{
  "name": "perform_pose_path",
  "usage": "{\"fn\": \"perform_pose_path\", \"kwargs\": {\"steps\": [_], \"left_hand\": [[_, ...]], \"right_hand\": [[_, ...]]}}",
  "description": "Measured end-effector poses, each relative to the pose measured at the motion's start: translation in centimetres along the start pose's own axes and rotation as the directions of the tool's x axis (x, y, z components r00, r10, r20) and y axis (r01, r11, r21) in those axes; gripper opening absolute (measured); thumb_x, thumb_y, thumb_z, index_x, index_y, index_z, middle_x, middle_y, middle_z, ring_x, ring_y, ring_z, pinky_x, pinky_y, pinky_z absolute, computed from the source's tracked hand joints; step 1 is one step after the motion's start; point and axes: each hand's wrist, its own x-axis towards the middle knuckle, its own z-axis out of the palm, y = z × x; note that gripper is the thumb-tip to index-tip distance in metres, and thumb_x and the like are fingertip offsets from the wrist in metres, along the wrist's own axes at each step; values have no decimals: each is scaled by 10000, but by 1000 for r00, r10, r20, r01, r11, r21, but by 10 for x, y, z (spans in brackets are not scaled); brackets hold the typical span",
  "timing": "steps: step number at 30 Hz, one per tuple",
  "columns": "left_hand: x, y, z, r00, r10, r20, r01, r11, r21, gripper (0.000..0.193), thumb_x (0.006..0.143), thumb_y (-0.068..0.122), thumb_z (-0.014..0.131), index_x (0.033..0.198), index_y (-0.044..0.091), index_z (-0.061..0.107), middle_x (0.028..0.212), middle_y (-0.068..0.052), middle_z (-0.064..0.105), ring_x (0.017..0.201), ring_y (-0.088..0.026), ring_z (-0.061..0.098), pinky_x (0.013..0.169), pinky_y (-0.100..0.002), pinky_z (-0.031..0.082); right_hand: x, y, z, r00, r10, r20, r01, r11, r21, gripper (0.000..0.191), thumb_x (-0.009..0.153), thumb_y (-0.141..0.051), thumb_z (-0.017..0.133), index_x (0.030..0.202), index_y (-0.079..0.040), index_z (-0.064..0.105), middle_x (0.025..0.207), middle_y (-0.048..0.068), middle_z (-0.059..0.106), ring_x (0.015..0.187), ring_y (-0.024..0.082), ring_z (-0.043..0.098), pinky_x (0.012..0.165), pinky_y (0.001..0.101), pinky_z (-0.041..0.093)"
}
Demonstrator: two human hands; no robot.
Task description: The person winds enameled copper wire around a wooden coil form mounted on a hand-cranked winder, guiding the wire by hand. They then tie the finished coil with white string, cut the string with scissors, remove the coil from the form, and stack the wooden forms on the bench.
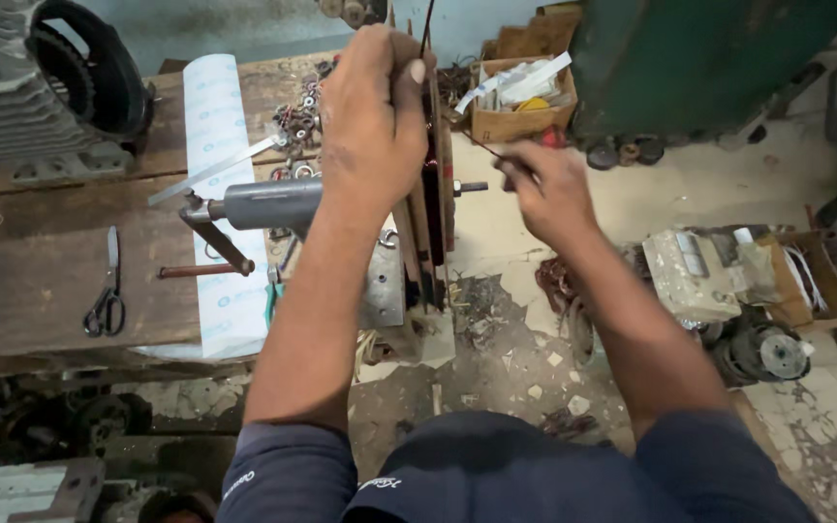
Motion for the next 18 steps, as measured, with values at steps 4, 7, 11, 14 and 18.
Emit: {"fn": "perform_pose_path", "kwargs": {"steps": [4, 7, 11, 14, 18], "left_hand": [[0, 2, 1, 1000, 18, -11, -18, 1000, -8, 54, 1033, -5, 591, 1068, 18, 557, 993, -144, 616, 968, -367, 628, 878, -455, 493], [0, 2, 2, 1000, 5, -9, -5, 999, -33, 49, 1040, -5, 579, 1078, 18, 557, 1006, -142, 620, 980, -361, 634, 884, -445, 499], [-1, 2, 2, 1000, -22, 8, 22, 1000, -21, 50, 1024, -5, 580, 1067, 10, 560, 992, -156, 606, 961, -373, 622, 862, -450, 490], [-1, 2, 2, 1000, -1, 11, 1, 1000, -22, 61, 1035, -10, 567, 1091, 15, 568, 1010, -158, 606, 980, -373, 631, 882, -457, 493], [2, 3, 3, 1000, 5, -15, -5, 998, -55, 59, 1017, -1, 574, 1072, 14, 559, 1009, -168, 608, 973, -392, 626, 866, -458, 499]], "right_hand": [[-44, 14, -17, 984, -70, -165, 23, 961, -274, 113, 935, -40, 682, 1020, -53, 755, 813, 71, 758, 765, 273, 693, 777, 406, 502], [-80, 45, -18, 965, 198, -174, -222, 967, -128, 111, 975, -67, 661, 1044, -54, 748, 829, 84, 754, 787, 226, 730, 751, 345, 532], [-129, 109, 2, 895, 434, -106, -421, 898, 129, 167, 963, -148, 675, 1079, -45, 738, 915, 119, 758, 842, 232, 727, 778, 335, 547], [-154, 153, 8, 868, 497, -4, -497, 868, -18, 242, 921, -178, 735, 1118, -39, 756, 994, 176, 744, 910, 288, 693, 801, 374, 526], [-171, 170, -25, 634, 771, -65, -750, 593, -293, 314, 911, -258, 800, 1119, -31, 738, 1020, 178, 727, 920, 285, 696, 833, 399, 508]]}}
